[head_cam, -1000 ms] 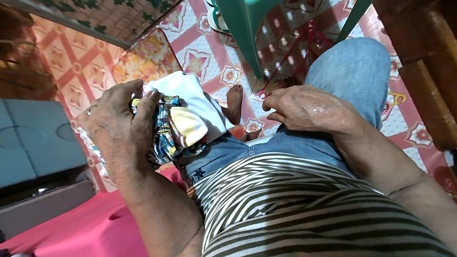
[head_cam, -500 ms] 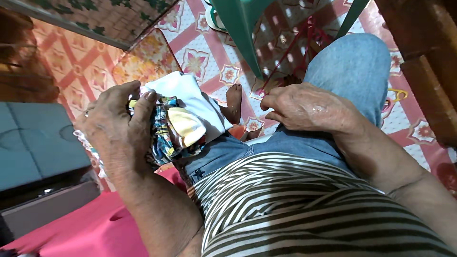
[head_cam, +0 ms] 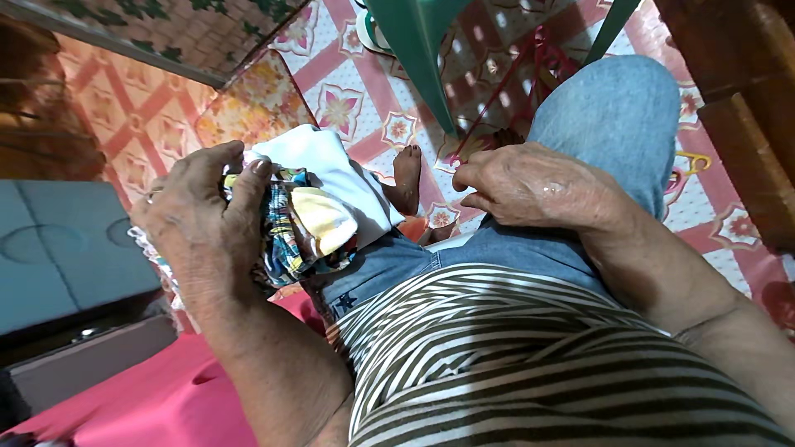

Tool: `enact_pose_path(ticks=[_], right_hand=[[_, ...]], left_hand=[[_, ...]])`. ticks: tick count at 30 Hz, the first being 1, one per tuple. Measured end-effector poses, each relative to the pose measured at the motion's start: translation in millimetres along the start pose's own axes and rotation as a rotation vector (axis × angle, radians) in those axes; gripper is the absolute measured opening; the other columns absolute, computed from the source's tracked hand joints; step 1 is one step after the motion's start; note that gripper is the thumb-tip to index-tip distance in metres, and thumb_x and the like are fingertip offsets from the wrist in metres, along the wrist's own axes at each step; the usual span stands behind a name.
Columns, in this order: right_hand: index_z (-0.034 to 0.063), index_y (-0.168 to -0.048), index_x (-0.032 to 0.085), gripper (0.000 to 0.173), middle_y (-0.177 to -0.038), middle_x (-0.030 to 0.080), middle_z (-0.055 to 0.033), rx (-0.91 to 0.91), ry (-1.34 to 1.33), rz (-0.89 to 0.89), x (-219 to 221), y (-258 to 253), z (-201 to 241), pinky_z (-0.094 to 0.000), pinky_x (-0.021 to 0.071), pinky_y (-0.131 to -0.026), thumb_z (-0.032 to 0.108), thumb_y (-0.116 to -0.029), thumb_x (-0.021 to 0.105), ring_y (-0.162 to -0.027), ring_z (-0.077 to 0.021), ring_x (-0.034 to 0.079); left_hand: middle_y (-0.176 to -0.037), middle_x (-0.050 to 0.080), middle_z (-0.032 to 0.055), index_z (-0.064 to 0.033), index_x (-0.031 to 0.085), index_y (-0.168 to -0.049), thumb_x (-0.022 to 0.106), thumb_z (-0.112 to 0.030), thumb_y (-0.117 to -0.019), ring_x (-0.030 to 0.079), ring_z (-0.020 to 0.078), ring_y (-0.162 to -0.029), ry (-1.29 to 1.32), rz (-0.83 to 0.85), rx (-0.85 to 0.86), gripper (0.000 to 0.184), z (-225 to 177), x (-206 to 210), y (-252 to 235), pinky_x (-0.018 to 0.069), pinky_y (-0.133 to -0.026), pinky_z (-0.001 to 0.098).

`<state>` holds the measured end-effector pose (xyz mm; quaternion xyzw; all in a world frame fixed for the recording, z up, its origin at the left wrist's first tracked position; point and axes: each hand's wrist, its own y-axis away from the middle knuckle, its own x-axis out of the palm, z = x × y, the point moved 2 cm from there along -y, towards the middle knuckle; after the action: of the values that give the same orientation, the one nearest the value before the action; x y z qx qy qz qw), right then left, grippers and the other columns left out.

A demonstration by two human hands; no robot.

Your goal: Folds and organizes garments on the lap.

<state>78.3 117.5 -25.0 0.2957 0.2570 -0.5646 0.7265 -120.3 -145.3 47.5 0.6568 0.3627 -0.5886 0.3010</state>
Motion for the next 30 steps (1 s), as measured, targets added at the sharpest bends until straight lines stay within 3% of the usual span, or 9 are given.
enact_pose_path(ticks=[8, 12, 17, 30], right_hand=[[0.0046, -0.111, 0.070, 0.024, -0.098, 0.069, -0.0140, -0.005, -0.017, -0.011, -0.6, 0.4, 0.7, -0.0496, 0.0524, -0.076, 0.023, -0.1036, 0.058, -0.091, -0.0312, 0.068], [0.0049, -0.110, 0.071, 0.024, -0.098, 0.069, -0.0138, -0.008, -0.012, -0.010, -0.1, 0.0, -0.3, -0.0506, 0.0526, -0.076, 0.023, -0.1034, 0.057, -0.091, -0.0315, 0.069], [0.0047, -0.110, 0.070, 0.023, -0.098, 0.068, -0.0139, -0.013, -0.016, -0.018, 0.0, 0.6, -0.3, -0.0500, 0.0524, -0.075, 0.023, -0.1035, 0.058, -0.090, -0.0310, 0.068], [0.0049, -0.111, 0.070, 0.024, -0.100, 0.069, -0.0140, -0.015, -0.025, -0.014, -0.9, 1.3, 0.1, -0.0500, 0.0521, -0.076, 0.023, -0.1037, 0.058, -0.092, -0.0311, 0.068]], left_hand=[[-0.133, 0.061, 0.0223, -0.0089, 0.060, -0.137, 0.040, -0.056, -0.1039, 0.055, 0.0436, -0.126, -0.009, 0.006, 0.003, 0.061, -4.5, -1.8, 0.6, 0.0340, -0.103, 0.0697], [-0.134, 0.061, 0.0244, -0.0077, 0.060, -0.137, 0.040, -0.057, -0.1016, 0.053, 0.0439, -0.129, -0.025, 0.021, -0.017, 0.064, -10.3, -2.9, -1.1, 0.0291, -0.105, 0.0708], [-0.133, 0.061, 0.0226, -0.0076, 0.060, -0.137, 0.040, -0.054, -0.1044, 0.056, 0.0435, -0.125, 0.001, 0.012, 0.008, 0.060, -7.0, -2.7, -0.2, 0.0357, -0.103, 0.0689], [-0.135, 0.060, 0.0223, -0.0097, 0.059, -0.139, 0.040, -0.056, -0.1036, 0.054, 0.0434, -0.128, -0.009, 0.008, -0.005, 0.062, -5.3, -1.5, 0.1, 0.0320, -0.104, 0.0708]])
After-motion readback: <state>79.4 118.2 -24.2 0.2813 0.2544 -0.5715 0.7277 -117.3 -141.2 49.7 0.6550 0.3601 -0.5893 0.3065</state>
